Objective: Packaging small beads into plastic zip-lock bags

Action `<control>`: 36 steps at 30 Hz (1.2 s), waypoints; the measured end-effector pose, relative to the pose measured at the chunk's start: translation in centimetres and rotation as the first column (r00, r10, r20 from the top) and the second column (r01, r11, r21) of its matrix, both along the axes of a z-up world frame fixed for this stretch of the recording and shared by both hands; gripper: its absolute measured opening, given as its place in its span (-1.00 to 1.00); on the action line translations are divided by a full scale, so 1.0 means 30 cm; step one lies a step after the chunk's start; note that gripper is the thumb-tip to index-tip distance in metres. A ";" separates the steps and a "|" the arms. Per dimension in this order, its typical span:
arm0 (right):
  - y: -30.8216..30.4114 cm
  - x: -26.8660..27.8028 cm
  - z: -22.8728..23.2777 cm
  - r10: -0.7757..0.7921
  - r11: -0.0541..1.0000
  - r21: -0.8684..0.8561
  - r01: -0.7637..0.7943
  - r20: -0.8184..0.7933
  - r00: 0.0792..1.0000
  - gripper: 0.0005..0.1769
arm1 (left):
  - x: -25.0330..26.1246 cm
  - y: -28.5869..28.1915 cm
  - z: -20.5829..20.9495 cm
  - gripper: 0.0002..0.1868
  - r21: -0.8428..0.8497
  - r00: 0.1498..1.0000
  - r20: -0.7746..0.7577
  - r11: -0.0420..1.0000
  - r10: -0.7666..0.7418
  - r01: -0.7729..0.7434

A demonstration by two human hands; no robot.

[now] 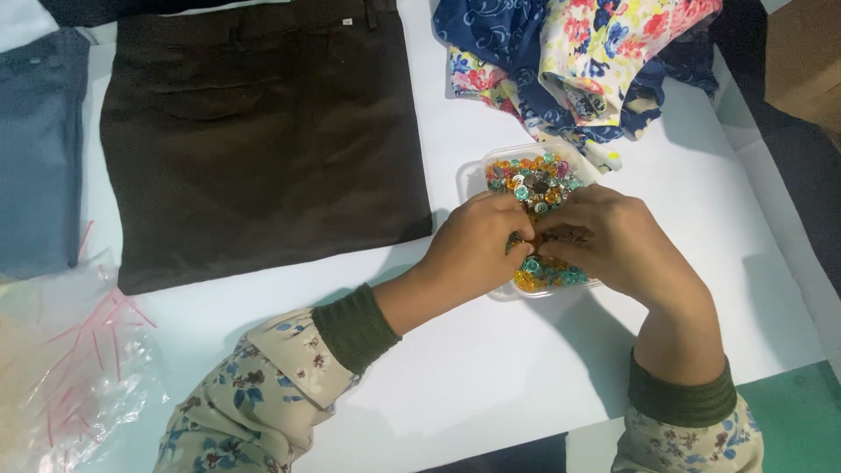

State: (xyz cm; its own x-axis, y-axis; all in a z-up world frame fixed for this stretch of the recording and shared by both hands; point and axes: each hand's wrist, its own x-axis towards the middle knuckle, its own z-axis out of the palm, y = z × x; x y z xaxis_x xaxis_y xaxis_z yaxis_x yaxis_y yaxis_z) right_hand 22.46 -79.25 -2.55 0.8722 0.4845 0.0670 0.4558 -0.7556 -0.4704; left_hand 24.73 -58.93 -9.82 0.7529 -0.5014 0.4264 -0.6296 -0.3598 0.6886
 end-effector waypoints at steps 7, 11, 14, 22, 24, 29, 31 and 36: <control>0.012 -0.003 -0.004 -0.002 1.000 -0.016 0.002 -0.011 1.000 -0.82 | -0.051 0.007 0.071 -0.65 -0.005 0.999 -0.018 0.999 0.032 -0.032; -0.004 0.006 -0.012 0.037 0.999 -0.002 -0.037 -0.005 0.999 -0.80 | -0.055 0.005 0.068 -0.67 0.020 0.998 -0.034 0.999 0.049 -0.048; -0.004 0.006 -0.008 0.049 0.999 0.003 -0.049 -0.009 0.999 -0.79 | -0.051 0.005 0.059 -0.67 -0.008 0.998 0.006 0.998 0.058 -0.058; -0.011 0.004 0.002 0.032 0.998 0.051 -0.030 -0.031 0.999 -0.76 | -0.047 0.008 0.062 -0.64 0.037 0.998 0.020 0.997 0.063 -0.064; -0.018 0.004 -0.001 0.020 0.999 0.047 -0.020 -0.002 1.000 -0.78 | -0.044 0.005 0.052 -0.65 -0.020 0.997 0.039 0.998 0.063 -0.062; 0.034 -0.020 0.053 -0.086 0.975 0.204 0.088 -0.017 0.996 -0.80 | -0.051 0.046 0.138 -0.63 -0.053 0.997 0.040 0.997 0.058 -0.056; 0.088 -0.036 0.067 -0.073 0.962 0.266 0.067 0.013 0.997 -0.81 | -0.069 0.085 0.156 -0.62 -0.070 0.994 0.076 0.995 0.073 -0.067; 0.271 -0.075 0.047 -0.112 0.841 0.541 -0.007 0.187 0.976 -0.76 | -0.133 0.245 0.158 -0.67 -0.101 0.954 0.204 0.974 0.218 -0.201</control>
